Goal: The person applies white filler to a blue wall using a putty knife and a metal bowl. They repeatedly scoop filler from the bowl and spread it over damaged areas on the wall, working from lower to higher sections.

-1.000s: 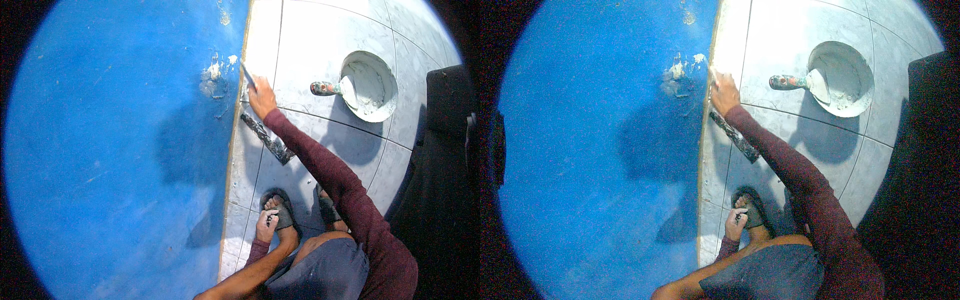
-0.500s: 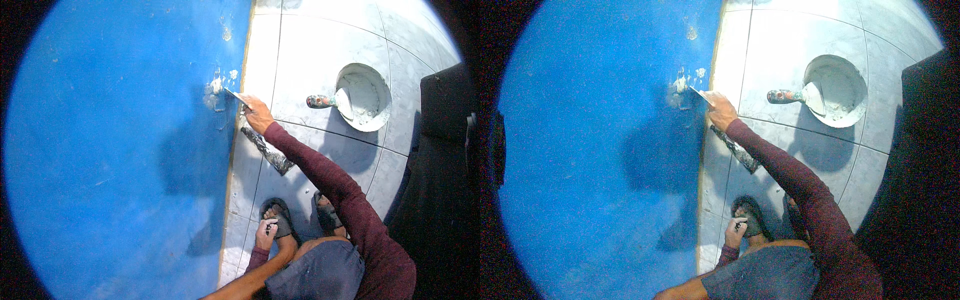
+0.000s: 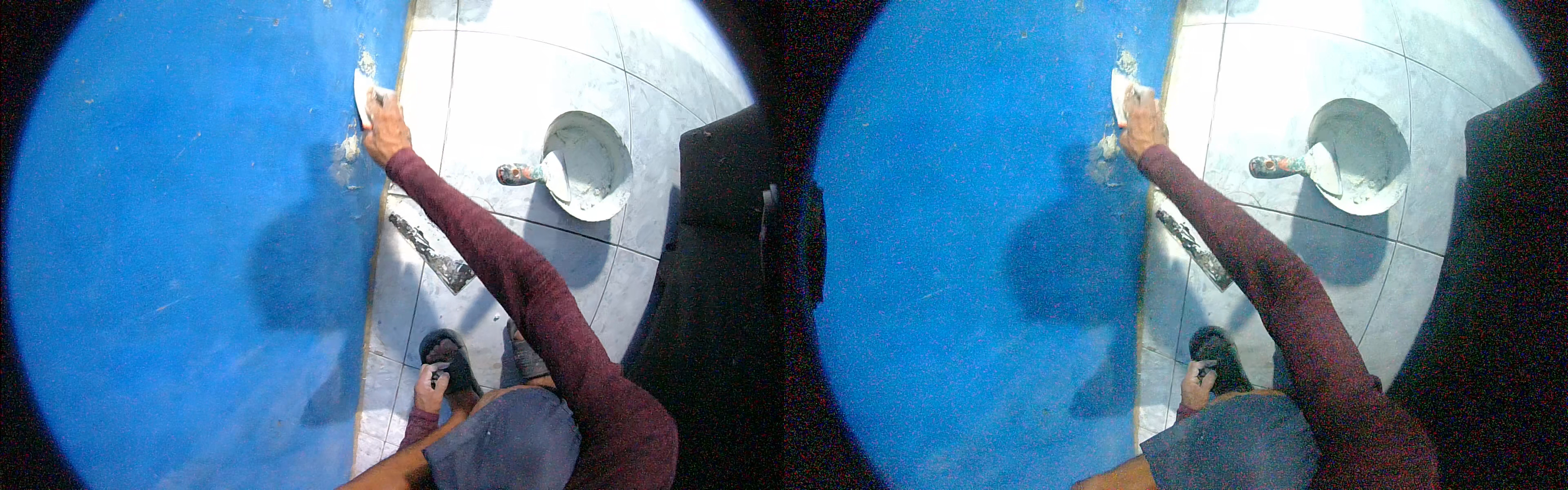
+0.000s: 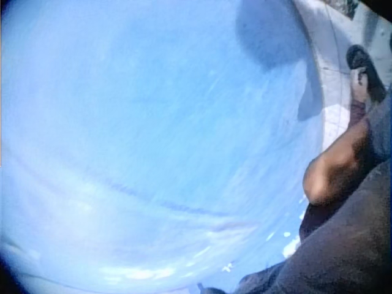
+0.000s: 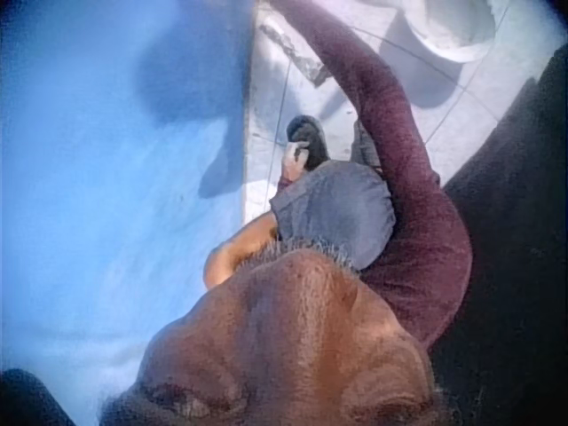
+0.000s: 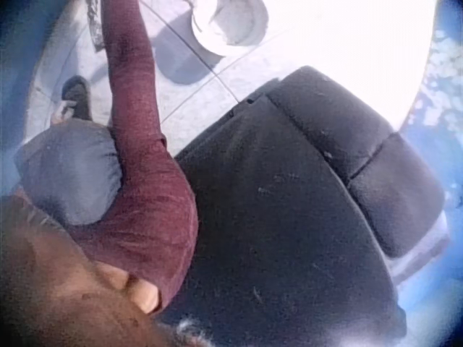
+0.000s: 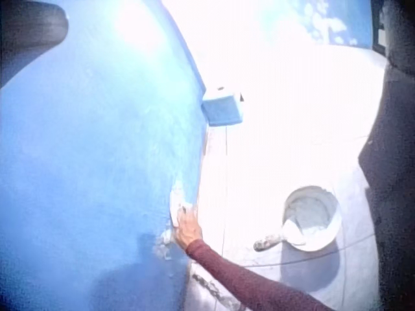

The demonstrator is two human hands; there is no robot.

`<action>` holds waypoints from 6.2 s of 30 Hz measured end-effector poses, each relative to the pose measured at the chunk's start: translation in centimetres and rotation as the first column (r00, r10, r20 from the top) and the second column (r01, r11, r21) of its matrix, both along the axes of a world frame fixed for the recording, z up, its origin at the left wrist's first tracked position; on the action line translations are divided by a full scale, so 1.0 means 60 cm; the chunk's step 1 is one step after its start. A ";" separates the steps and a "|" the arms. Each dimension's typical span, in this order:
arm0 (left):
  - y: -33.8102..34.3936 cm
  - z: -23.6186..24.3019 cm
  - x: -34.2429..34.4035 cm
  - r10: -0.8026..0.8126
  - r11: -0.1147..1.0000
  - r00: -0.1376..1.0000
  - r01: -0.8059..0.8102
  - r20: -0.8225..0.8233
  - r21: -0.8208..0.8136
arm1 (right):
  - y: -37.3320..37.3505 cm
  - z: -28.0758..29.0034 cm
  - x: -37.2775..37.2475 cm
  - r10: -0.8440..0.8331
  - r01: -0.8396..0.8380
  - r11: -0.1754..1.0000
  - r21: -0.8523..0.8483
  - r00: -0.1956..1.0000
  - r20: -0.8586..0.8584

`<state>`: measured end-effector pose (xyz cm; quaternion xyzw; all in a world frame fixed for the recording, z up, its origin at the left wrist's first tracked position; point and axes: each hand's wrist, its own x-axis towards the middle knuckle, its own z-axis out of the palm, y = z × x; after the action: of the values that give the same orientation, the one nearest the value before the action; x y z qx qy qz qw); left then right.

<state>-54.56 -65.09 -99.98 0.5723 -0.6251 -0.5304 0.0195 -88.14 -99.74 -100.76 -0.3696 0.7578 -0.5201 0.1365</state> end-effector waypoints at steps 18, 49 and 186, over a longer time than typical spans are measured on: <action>0.000 -0.001 -0.008 -0.031 0.996 0.996 0.023 -0.082 -0.089 | 0.001 0.026 -0.021 0.027 -0.028 1.000 -0.003 0.993 -0.118; -0.385 0.058 -0.323 -0.549 0.832 0.729 0.526 -0.410 -0.178 | 0.525 -0.005 -0.238 -0.051 0.502 0.865 -0.009 0.105 0.993; -0.397 0.392 -0.242 -0.727 0.669 0.655 0.743 0.205 -0.003 | -0.012 0.042 -0.045 0.119 -0.107 0.983 -0.151 0.990 0.072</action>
<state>-69.10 -88.91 -76.44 0.3161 -0.8242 -0.4094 -0.2306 -90.85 -100.49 -98.24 -0.3998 0.6890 -0.5805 0.1685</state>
